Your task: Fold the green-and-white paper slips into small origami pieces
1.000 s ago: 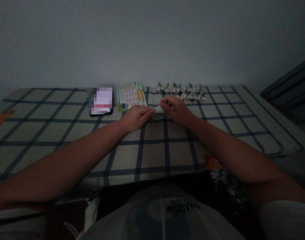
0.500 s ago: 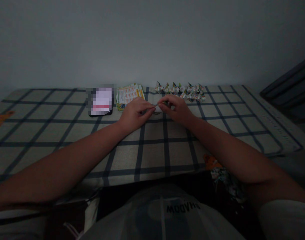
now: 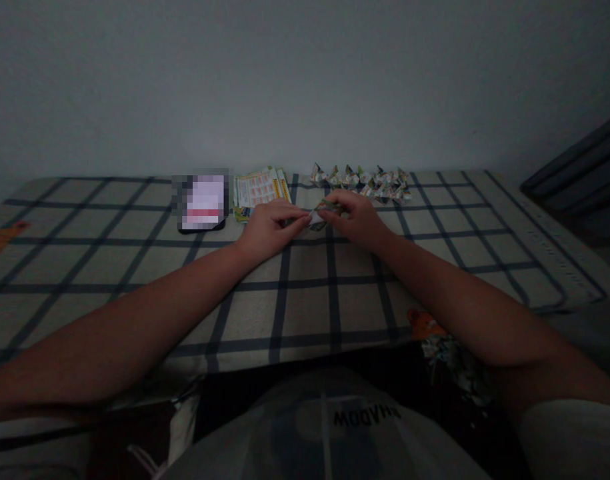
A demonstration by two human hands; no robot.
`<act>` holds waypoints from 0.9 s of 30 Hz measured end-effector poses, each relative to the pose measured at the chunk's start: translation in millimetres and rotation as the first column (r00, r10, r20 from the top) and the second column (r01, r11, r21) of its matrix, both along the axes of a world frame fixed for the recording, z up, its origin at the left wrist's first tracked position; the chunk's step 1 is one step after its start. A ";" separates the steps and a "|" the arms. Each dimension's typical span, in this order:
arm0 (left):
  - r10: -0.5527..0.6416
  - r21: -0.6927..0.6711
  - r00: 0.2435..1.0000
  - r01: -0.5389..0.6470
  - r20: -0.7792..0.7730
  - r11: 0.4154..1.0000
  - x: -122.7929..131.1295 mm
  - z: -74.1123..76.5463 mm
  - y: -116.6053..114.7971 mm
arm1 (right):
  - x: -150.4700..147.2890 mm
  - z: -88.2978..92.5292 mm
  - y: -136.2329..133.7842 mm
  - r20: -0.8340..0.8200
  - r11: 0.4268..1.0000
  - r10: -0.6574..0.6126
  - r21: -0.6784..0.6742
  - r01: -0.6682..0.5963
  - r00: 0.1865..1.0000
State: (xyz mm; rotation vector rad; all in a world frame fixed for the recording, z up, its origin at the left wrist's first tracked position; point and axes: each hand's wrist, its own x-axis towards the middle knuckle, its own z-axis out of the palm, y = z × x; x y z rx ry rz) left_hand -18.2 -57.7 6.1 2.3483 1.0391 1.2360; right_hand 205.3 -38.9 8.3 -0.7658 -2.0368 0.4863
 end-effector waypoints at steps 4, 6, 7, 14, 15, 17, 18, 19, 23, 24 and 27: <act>-0.025 -0.064 0.999 0.027 0.023 0.998 -0.9 -1.5 0.9 | 0.5 -2.4 1.8 -0.035 0.999 0.017 -0.048 -0.019 0.999; -0.019 -0.118 0.999 0.023 0.039 0.993 -1.5 -1.8 1.0 | 0.7 -2.9 2.3 -0.057 0.997 0.027 -0.075 -0.031 0.998; -0.020 -0.150 0.999 0.026 0.039 0.988 -1.9 -1.8 0.9 | 0.8 -3.0 2.3 -0.062 0.996 0.031 -0.085 -0.037 0.998; -0.102 -0.179 0.995 0.100 -0.006 0.979 -2.0 0.0 0.2 | 1.8 -3.1 2.7 -0.039 0.992 0.028 -0.123 -0.032 0.999; -0.104 -0.167 0.995 0.101 -0.009 0.981 -1.7 0.0 0.2 | 1.7 -3.0 2.6 -0.038 0.991 0.025 -0.130 -0.030 0.999; -0.101 -0.151 0.995 0.099 -0.011 0.984 -1.5 -0.3 0.5 | 1.4 -2.3 1.8 -0.034 0.990 0.022 -0.136 -0.026 0.999; -0.102 -0.145 0.995 0.100 -0.011 0.984 -1.6 -0.6 0.8 | 1.2 -1.9 1.1 -0.029 0.991 0.022 -0.135 -0.026 0.999; -0.108 -0.137 0.994 0.105 -0.011 0.985 -1.9 -0.9 1.2 | 0.9 -1.5 0.4 -0.020 0.991 0.024 -0.130 -0.026 1.000; -0.165 -0.060 0.985 0.162 -0.045 0.985 -3.9 -1.8 1.9 | -0.4 -1.7 -1.9 0.042 0.997 0.030 -0.068 -0.027 0.999; -0.176 -0.035 0.982 0.175 -0.060 0.984 -4.3 -1.7 1.8 | -0.6 -2.3 -2.1 0.053 0.998 0.026 -0.053 -0.023 0.998; -0.196 -0.008 0.974 0.196 -0.113 0.981 -4.9 -0.8 0.7 | -0.7 -4.6 -2.0 0.057 0.999 0.022 -0.039 -0.020 0.998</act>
